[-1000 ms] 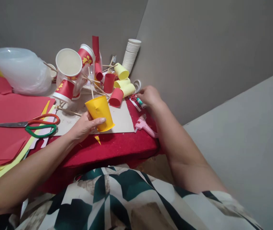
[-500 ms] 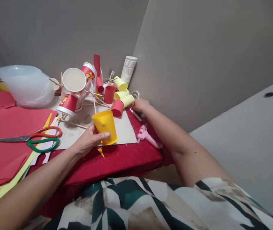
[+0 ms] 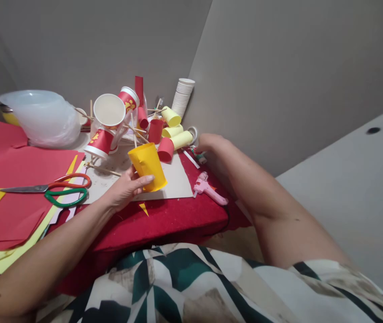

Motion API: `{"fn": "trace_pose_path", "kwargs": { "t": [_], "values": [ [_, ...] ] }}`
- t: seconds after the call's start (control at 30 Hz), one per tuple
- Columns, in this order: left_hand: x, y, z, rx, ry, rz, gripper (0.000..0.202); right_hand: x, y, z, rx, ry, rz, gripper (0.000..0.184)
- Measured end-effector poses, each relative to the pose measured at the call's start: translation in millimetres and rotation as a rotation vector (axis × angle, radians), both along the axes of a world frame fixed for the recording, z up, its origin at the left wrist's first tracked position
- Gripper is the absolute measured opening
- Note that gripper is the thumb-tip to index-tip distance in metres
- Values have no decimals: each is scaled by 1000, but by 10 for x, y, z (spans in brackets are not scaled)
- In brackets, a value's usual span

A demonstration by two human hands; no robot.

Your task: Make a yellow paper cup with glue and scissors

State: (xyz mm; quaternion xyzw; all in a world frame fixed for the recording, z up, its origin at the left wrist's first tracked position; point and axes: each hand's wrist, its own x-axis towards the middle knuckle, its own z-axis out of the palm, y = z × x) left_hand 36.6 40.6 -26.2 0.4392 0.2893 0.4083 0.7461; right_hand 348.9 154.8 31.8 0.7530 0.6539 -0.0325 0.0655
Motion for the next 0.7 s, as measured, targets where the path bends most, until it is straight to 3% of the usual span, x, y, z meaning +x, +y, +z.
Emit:
{"fn": "trace_pose_path", "kwargs": {
  "t": [0.13, 0.33, 0.5, 0.7],
  "values": [
    [-33, 15, 58, 41, -24, 34, 59, -20, -210, 139, -25, 7, -134, 29],
    [-125, 91, 163, 118, -67, 85, 58, -33, -691, 255, 239, 256, -195, 19],
    [-169, 98, 224, 132, -81, 95, 55, -255, -1144, 20, 392, 749, -121, 26],
    [-243, 47, 310, 234, -126, 144, 61, -833, -1612, -355, 364, 1265, 93, 52]
  ]
}}
